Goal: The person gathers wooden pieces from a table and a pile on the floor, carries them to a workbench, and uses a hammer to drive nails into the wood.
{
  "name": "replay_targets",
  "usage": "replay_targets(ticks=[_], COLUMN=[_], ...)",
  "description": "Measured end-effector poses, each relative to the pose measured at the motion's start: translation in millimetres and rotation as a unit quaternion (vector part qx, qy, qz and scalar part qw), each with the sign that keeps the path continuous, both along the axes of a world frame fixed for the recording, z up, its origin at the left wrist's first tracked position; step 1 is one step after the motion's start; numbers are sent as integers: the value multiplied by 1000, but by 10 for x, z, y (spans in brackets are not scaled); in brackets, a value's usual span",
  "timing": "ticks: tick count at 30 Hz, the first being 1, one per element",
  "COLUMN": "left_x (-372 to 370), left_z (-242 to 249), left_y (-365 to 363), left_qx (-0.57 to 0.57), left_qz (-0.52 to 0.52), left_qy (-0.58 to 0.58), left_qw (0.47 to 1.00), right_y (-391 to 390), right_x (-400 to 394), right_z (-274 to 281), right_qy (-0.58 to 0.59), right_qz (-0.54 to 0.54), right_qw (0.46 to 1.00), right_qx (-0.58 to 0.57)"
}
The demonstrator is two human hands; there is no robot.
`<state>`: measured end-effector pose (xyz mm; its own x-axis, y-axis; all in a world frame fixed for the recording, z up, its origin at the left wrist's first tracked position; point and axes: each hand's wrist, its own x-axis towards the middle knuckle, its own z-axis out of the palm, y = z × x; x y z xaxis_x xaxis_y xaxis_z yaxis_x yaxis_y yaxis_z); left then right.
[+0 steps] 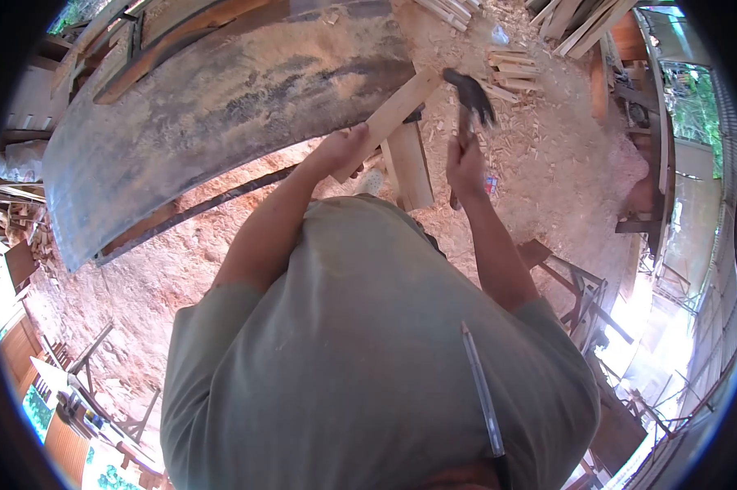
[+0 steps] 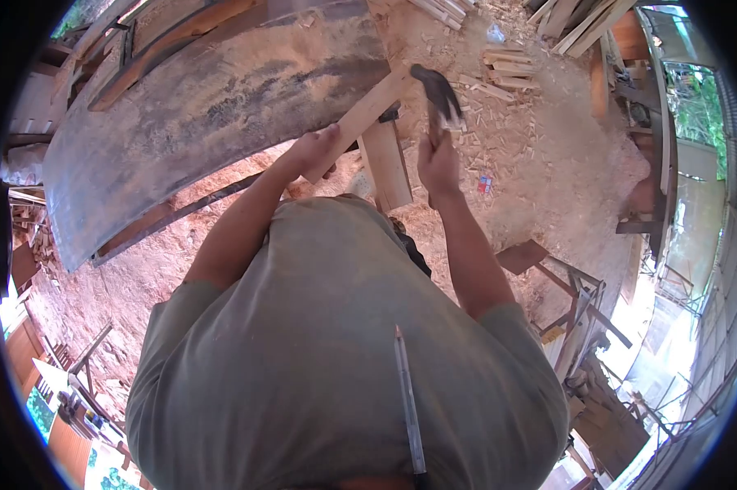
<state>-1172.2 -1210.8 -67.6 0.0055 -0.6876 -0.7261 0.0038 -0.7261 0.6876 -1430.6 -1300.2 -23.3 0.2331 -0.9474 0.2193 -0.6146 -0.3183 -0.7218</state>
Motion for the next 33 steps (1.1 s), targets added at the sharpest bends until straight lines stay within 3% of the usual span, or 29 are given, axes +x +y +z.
replay_targets(ticks=[2, 7, 12, 14, 16, 19, 20, 22, 23, 27, 28, 30, 31, 33], left_x=[-64, -39, -81, -86, -44, -62, -65, -61, -47, -48, -55, -47, -37, 37], left_z=[53, 116, 122, 160, 123, 80, 74, 62, 68, 109, 98, 42, 46, 12], left_y=[16, -15, 20, 17, 8, 15, 6, -7, -14, -10, -7, 17, 7, -34], left_qx=[-7, -48, -41, -50, -38, -46, -45, -51, -54, -32, -34, -27, -17, -14], left_qz=[10, 12, 12, 30, 0, 9, 5, 3, 6, 12, 18, -1, -3, -1], left_qy=[4, 8, 28, -3, 8, 8, 9, -5, -10, 4, 7, 11, 7, -6], left_qw=[1000, 999, 999, 998, 999, 999, 999, 999, 998, 999, 999, 1000, 1000, 1000], right_y=[-212, -99, -238, -463, -299, -90, -163, -343, -362, -70, -109, -295, -410, -237], right_x=[29, 228, 96, 229, 273, 212, 221, 249, 328, 324, 314, 314, 329, 426], right_z=[-261, 198, -185, 26, 234, 107, 65, -15, 221, 161, 56, -126, -59, 148], right_qy=[187, 76, 177, 151, 156, 104, 104, 212, 205, 104, 101, 223, 170, 174], right_qz=[14, -43, -3, -48, -46, -36, -40, -35, -37, -43, -48, -50, -53, -61], right_qw=[981, 994, 981, 970, 978, 992, 992, 971, 966, 989, 989, 964, 963, 971], right_qx=[57, 59, 76, 183, 129, 55, 57, 109, 152, 100, 100, 135, 204, 151])
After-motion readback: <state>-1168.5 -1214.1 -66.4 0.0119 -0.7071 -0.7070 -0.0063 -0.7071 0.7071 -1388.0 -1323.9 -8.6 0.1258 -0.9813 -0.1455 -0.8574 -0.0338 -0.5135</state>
